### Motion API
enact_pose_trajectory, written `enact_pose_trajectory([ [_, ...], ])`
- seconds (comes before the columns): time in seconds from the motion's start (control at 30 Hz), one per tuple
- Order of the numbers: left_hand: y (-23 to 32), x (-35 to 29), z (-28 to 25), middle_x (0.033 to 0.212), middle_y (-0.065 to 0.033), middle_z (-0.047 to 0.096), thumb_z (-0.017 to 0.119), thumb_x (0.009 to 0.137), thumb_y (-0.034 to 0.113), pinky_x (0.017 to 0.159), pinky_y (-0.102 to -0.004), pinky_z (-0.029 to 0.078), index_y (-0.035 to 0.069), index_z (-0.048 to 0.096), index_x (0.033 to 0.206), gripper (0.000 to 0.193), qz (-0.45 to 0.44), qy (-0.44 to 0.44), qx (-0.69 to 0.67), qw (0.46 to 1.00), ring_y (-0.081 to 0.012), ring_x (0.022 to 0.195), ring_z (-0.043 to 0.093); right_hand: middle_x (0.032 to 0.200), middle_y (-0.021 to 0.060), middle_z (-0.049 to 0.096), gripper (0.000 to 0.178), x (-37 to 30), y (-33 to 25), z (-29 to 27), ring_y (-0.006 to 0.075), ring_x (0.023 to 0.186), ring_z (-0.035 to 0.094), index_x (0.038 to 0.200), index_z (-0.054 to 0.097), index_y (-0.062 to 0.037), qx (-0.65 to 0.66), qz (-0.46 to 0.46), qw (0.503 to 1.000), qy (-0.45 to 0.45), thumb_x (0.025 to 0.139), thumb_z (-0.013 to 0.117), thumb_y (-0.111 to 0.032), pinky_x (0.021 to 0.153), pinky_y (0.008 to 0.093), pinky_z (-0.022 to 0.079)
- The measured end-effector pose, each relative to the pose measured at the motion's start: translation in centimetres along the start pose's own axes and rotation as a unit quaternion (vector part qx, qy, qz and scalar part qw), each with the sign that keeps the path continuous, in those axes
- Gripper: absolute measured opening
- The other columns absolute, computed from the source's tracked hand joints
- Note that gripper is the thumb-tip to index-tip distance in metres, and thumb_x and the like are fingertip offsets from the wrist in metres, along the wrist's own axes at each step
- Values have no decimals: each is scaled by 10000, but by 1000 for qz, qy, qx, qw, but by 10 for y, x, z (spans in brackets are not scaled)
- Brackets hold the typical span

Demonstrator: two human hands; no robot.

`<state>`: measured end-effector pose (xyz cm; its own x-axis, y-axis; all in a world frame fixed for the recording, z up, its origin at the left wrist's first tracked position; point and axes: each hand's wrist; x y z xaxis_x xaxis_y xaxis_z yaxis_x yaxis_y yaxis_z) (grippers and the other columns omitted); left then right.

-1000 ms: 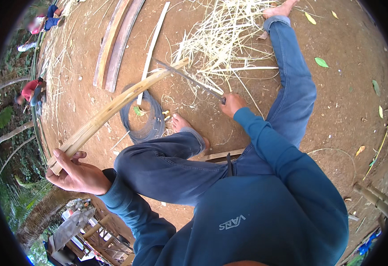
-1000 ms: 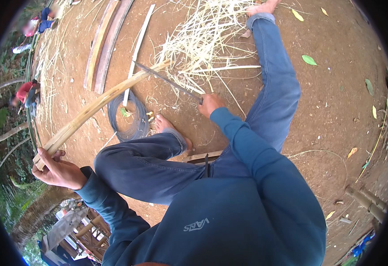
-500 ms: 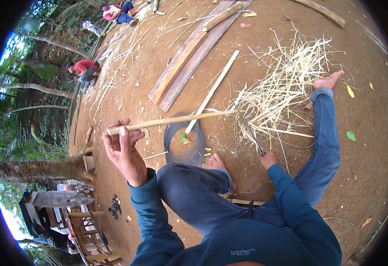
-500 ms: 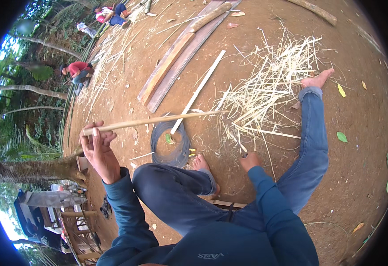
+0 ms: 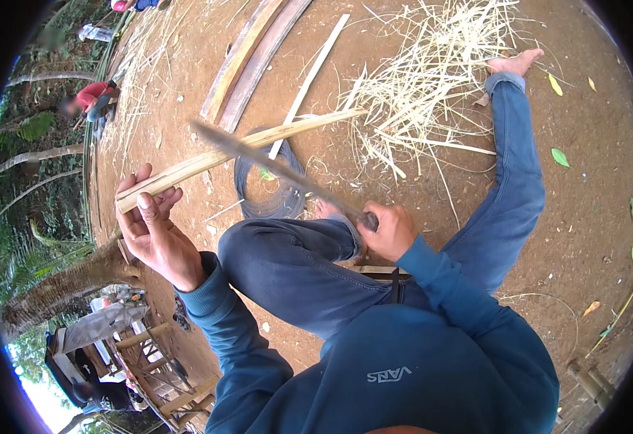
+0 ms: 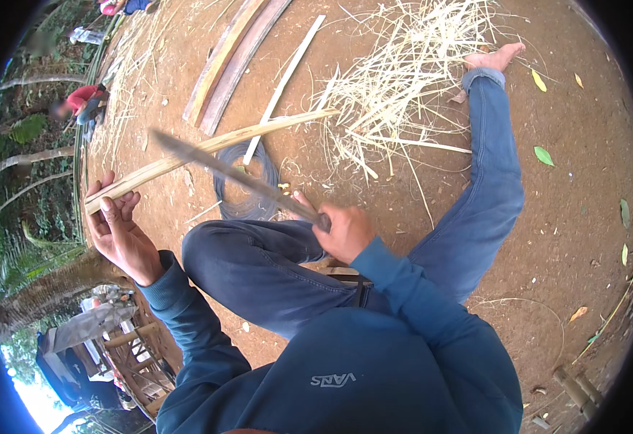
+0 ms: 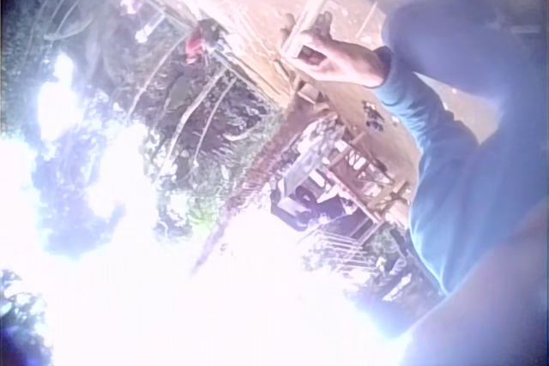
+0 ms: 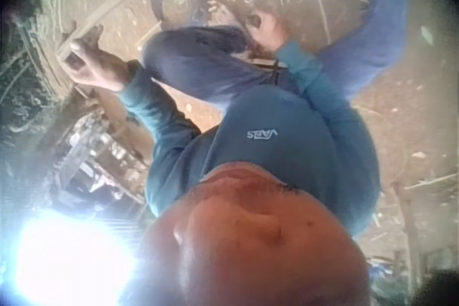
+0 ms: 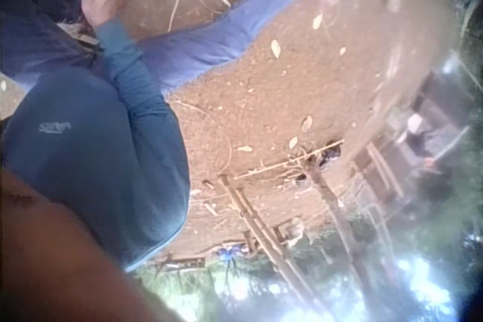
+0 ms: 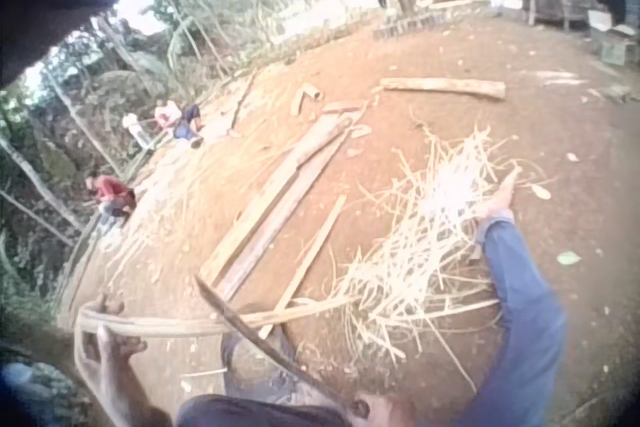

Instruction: The person sits on the ground and uses a machete to split long bamboo strips into thinner slivers. They hold the bamboo with one hand and strike it with the machete in the other, creating a pile of thin bamboo fibers on the ground.

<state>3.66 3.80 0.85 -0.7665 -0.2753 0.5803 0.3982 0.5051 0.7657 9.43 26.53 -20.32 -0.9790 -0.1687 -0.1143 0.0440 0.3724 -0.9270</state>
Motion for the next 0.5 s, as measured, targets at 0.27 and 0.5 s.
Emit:
enact_pose_trajectory([
  [0.27, 6, -10, 12, 1124, -248, 588, 549, 940, 193, 679, -258, 564, -87, 460, 1212, 400, 32, 33, 21, 999, -194, 798, 652, 607, 187, 589, 173, -9, 4, 2, 378, 575, 600, 784, 625, -45, -3, -2, 1000, 7, 730, 659, -205, 544, 449, 470],
  [0.5, 7, -19, 13, 1123, -253, 588, 543, 942, 188, 663, -255, 562, -92, 455, 1221, 405, 37, 44, 32, 998, -202, 805, 653, 614, 192, 595, 191, -12, -2, -4, 376, 573, 603, 796, 634, -45, 9, -29, 1000, -2, 719, 667, -217, 551, 442, 479],
])
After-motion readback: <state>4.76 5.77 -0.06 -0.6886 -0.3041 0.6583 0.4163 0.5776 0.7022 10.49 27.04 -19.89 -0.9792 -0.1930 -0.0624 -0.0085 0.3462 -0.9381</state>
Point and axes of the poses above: each hand's wrist, its own x-axis towards the middle knuckle, its own z-axis out of the palm, y = z × x
